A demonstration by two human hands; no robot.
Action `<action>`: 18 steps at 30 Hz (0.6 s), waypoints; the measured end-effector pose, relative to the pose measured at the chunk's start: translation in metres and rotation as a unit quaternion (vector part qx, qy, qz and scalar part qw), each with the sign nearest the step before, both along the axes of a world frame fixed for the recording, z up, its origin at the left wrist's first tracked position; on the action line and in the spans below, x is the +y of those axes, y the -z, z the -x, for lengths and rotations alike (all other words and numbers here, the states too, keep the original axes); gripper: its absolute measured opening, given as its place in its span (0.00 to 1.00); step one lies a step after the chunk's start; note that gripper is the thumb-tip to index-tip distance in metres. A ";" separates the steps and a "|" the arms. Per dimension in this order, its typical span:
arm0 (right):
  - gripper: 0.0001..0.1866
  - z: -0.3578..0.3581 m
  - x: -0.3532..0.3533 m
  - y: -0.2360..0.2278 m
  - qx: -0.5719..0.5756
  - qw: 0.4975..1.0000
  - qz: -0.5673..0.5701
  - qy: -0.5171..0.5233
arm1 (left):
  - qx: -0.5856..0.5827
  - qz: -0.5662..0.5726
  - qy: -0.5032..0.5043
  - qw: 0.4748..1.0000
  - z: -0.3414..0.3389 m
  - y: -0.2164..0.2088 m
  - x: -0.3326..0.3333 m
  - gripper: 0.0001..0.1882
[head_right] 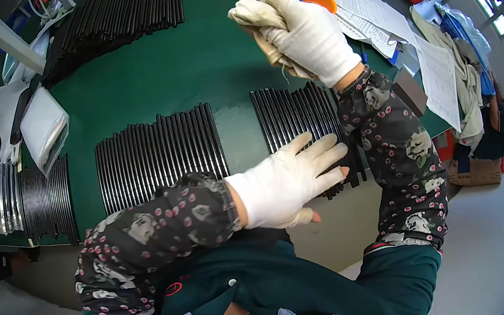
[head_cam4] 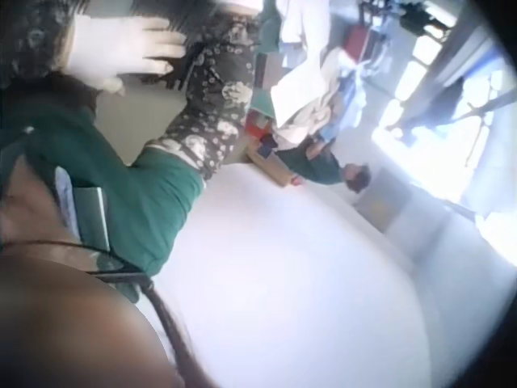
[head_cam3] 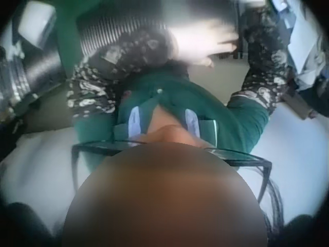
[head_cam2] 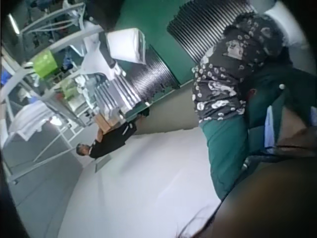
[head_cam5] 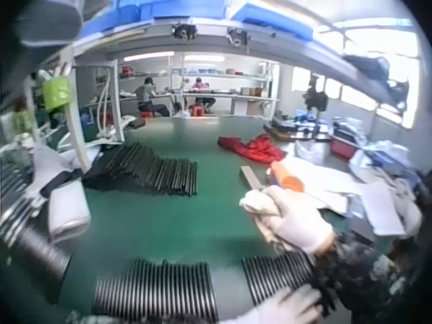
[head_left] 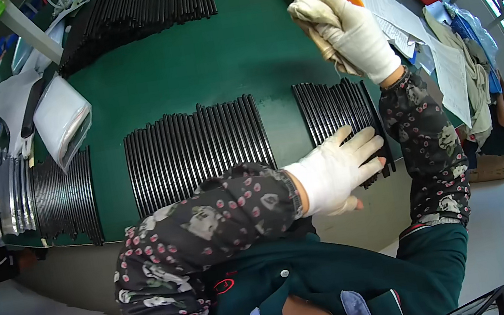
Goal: Wiping and cleaning individual black rods with a cloth at a factory workbench.
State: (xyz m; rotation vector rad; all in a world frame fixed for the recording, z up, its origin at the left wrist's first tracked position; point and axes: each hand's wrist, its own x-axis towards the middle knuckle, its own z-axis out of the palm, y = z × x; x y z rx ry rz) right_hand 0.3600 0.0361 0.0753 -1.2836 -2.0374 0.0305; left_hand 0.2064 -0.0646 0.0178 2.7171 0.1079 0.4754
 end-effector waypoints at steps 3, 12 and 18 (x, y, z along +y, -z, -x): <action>0.15 -0.011 -0.003 0.007 -0.024 1.000 0.007 0.013 | 0.049 -0.024 -0.003 0.999 0.000 0.009 0.000 0.40; 0.16 0.003 -0.036 -0.005 0.038 0.960 0.275 0.021 | 0.074 0.044 0.020 0.996 0.071 -0.005 -0.006 0.43; 0.11 0.040 -0.078 0.035 -0.194 0.872 0.181 -0.412 | 0.072 0.240 0.077 0.965 0.071 0.024 -0.020 0.38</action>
